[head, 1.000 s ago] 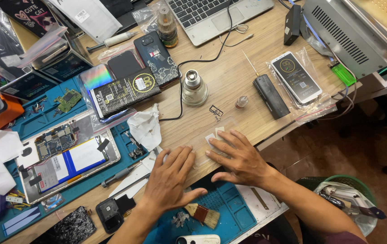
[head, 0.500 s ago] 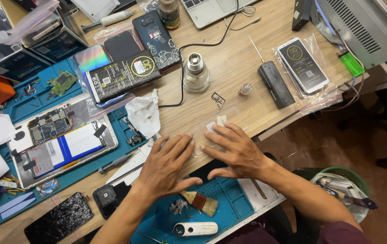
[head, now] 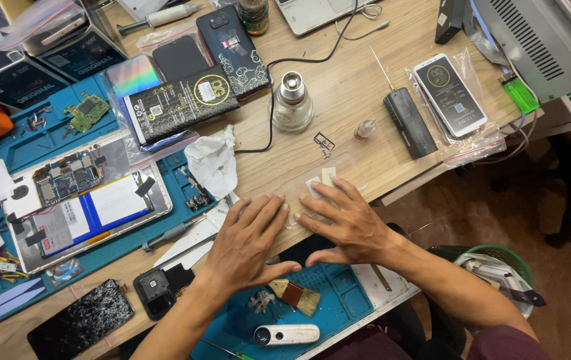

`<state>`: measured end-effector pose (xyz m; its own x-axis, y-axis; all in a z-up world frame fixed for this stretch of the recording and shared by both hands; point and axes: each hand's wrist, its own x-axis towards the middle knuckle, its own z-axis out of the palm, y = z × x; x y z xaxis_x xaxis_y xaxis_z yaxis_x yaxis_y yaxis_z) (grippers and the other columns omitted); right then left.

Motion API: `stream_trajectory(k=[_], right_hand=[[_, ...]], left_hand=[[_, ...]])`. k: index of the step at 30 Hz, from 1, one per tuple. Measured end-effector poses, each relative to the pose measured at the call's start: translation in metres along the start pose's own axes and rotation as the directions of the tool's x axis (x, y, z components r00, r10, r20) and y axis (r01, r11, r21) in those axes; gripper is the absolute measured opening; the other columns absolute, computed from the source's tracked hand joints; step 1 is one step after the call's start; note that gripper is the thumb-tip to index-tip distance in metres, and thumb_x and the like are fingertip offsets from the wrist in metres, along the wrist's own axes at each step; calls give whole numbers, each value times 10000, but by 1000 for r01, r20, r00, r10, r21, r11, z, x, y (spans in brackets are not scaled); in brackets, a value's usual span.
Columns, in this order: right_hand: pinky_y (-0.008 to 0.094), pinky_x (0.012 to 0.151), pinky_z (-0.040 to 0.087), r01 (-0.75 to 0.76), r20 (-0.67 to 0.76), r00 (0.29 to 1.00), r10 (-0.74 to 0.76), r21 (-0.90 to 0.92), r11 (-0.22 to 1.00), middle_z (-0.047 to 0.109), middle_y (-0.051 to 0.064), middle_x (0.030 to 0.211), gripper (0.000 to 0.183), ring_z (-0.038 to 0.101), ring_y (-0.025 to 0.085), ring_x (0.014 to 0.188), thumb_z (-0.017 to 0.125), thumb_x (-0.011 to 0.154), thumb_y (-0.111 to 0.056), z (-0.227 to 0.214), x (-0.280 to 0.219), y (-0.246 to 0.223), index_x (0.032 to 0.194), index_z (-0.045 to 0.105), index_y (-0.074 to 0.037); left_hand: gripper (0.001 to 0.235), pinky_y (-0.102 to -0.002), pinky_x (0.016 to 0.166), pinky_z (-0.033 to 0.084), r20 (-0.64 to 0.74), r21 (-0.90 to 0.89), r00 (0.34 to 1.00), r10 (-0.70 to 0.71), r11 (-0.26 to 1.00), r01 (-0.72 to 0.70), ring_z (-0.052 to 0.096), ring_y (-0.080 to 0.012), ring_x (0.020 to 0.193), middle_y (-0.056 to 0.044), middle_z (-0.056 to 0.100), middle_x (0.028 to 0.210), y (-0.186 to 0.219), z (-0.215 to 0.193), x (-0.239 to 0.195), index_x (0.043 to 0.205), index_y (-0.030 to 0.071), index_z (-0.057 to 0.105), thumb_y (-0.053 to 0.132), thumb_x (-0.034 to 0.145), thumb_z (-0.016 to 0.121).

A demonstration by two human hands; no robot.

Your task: The person handles a small transparent plastic bag, peels off a label, and places it on the table. They then pick up a disassembled smartphone, remove the back cover, and place it on the table. The person continues to handle the phone and other small components on the cluttered workbench.

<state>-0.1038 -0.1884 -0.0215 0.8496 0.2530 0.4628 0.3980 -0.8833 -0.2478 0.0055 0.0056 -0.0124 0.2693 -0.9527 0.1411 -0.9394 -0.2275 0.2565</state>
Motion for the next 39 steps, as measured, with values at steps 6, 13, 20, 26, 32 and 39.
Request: stream_trajectory(k=[6, 13, 20, 26, 32, 39], right_hand=[[560, 959, 324, -10, -35, 999, 11, 11, 1000, 573, 133, 1161, 523, 504, 384, 1123, 542, 780, -599, 1, 2, -2, 1043, 632, -155], [545, 964, 329, -36, -34, 999, 37, 33, 999, 594, 109, 1120, 397, 523, 361, 1114, 539, 833, -507, 2, 3, 1, 966, 637, -145], [535, 951, 334, -45, -26, 999, 47, 55, 997, 596, 112, 1137, 366, 527, 358, 1109, 582, 813, -483, 0, 6, 2, 948, 637, -147], [532, 953, 345, -14, 47, 999, 12, 28, 1000, 585, 122, 1156, 449, 513, 359, 1124, 563, 813, -529, -9, 11, 4, 975, 628, -116], [491, 906, 390, 22, 103, 994, -20, -17, 1000, 596, 106, 1103, 589, 528, 333, 1082, 517, 814, -595, -15, 24, 6, 1016, 618, -51], [430, 767, 426, 49, 129, 990, -51, 17, 999, 559, 157, 1156, 558, 535, 311, 982, 509, 830, -573, -17, 41, 11, 899, 606, -27]], left_hand=[[572, -454, 1012, 282, -106, -11, 994, 2, 1000, -4, 450, -238, 1190, -112, 529, 1222, -3, 8, 1, 1186, 73, 550, 519, 837, 476], [359, -441, 972, 328, -198, 9, 980, -12, 1000, 14, 505, -222, 1105, -93, 586, 1117, -4, 17, 7, 1093, 88, 614, 345, 865, 506], [308, -447, 961, 332, -184, -26, 982, -32, 999, 28, 531, -224, 1057, -97, 620, 1057, -3, 7, 12, 1048, 87, 640, 308, 888, 497], [338, -426, 930, 357, -216, -16, 976, 7, 1000, -11, 536, -238, 1067, -109, 611, 1113, -3, 0, 12, 1077, 57, 628, 304, 865, 537], [489, -419, 900, 369, -207, 56, 977, 58, 997, -48, 537, -252, 1073, -138, 585, 1178, -3, -6, 12, 1101, 22, 594, 434, 857, 497], [619, -418, 969, 324, -195, 185, 980, 39, 983, -2, 500, -231, 1148, -119, 565, 1220, 2, -2, 8, 1154, 33, 578, 561, 870, 427]])
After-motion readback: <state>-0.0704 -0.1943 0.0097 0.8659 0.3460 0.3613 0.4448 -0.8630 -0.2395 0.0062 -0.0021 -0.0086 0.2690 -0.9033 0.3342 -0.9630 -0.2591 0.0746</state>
